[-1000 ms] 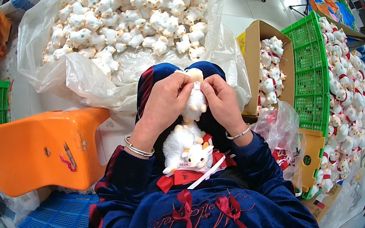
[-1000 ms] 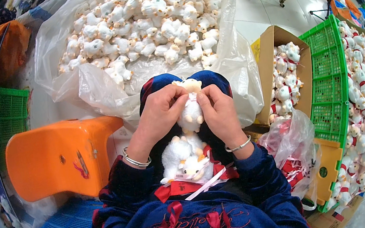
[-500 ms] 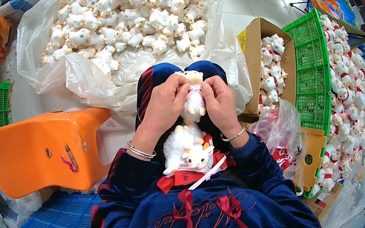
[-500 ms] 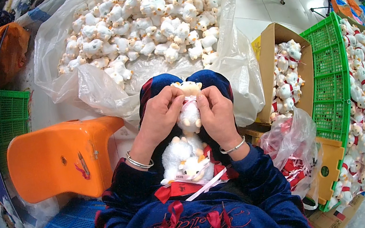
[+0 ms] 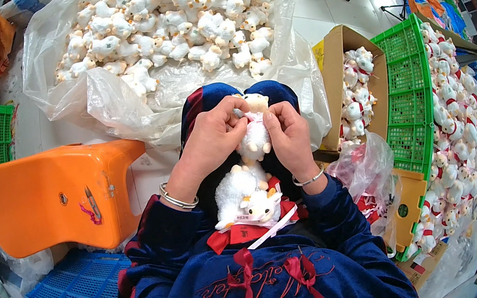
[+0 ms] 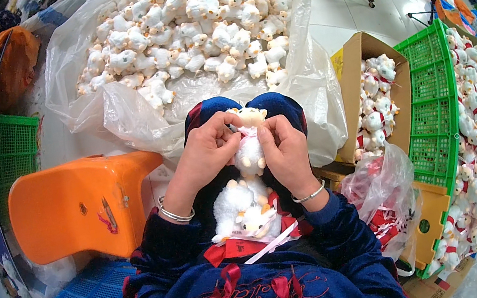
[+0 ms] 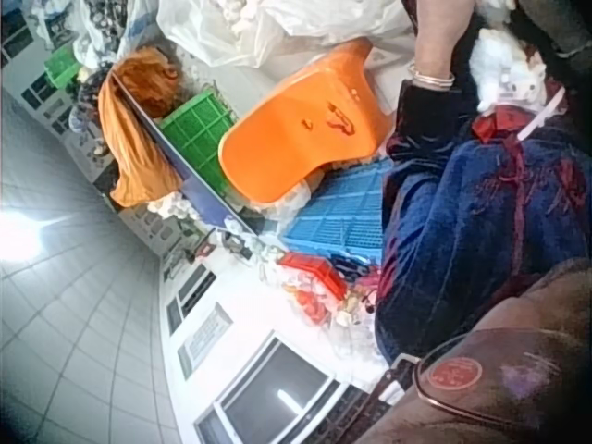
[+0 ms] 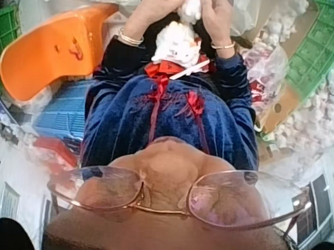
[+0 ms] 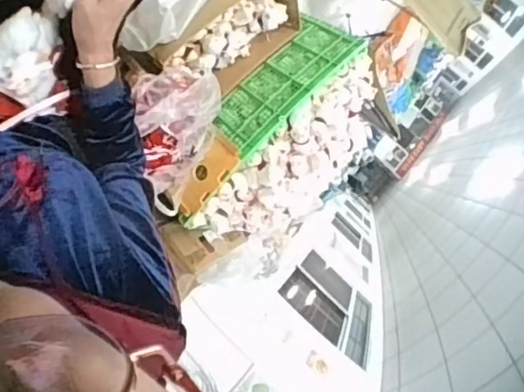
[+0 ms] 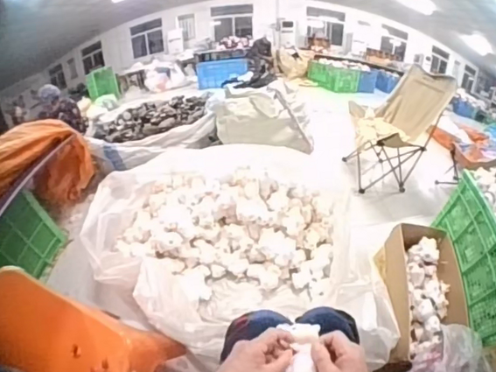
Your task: The person sits on the floor and ties red ribbons around the necks of small white plush toys. They pick up each toy, wrap the ribbon, and place the finished items into a nearby green crate.
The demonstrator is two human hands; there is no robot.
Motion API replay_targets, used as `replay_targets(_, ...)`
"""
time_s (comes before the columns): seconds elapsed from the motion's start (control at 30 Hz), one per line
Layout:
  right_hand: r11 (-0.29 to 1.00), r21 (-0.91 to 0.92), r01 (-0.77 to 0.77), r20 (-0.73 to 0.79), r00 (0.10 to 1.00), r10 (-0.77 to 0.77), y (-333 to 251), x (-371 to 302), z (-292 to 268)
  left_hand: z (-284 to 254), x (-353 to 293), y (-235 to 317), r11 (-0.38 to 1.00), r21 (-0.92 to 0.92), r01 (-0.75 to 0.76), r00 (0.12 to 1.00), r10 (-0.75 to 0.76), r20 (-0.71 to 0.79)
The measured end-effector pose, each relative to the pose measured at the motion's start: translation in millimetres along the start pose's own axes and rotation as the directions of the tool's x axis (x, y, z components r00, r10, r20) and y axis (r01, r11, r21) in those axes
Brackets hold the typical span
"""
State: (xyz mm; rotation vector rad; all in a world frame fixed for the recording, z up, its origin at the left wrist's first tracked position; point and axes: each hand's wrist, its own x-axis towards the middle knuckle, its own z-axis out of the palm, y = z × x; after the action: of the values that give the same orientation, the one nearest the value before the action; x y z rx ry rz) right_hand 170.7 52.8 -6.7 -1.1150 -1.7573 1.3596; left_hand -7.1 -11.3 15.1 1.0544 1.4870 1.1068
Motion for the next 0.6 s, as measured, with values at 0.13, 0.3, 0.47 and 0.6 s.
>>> replay_targets(0.13, 1.0, 0.012, 0.001, 0.004, 1.0, -0.001, -0.5, 0.1, 0.7, 4.2, 0.3, -6.6, 0.999, -0.047, 0.018, 0.997, -0.022, -0.079)
replay_targets(0.3, 0.999, -0.021, 0.03, 0.007, 1.0, -0.03, -4.9, 0.4, 1.4, 8.4, 1.7, 1.6, 0.989, 0.11, 0.1, 0.989, -0.087, -0.118)
replay_targets(0.47, 0.987, -0.136, 0.087, -0.007, 0.996, -0.089, -9.8, 0.8, 2.6, 15.5, -2.9, -3.8, 0.987, 0.146, -0.069, 0.979, 0.095, -0.18)
replay_targets(0.6, 0.996, -0.054, 0.07, -0.079, 0.994, -0.074, 0.2, -1.0, 7.6, 19.7, -4.0, -12.3, 0.992, 0.115, -0.059, 0.974, 0.083, -0.212)
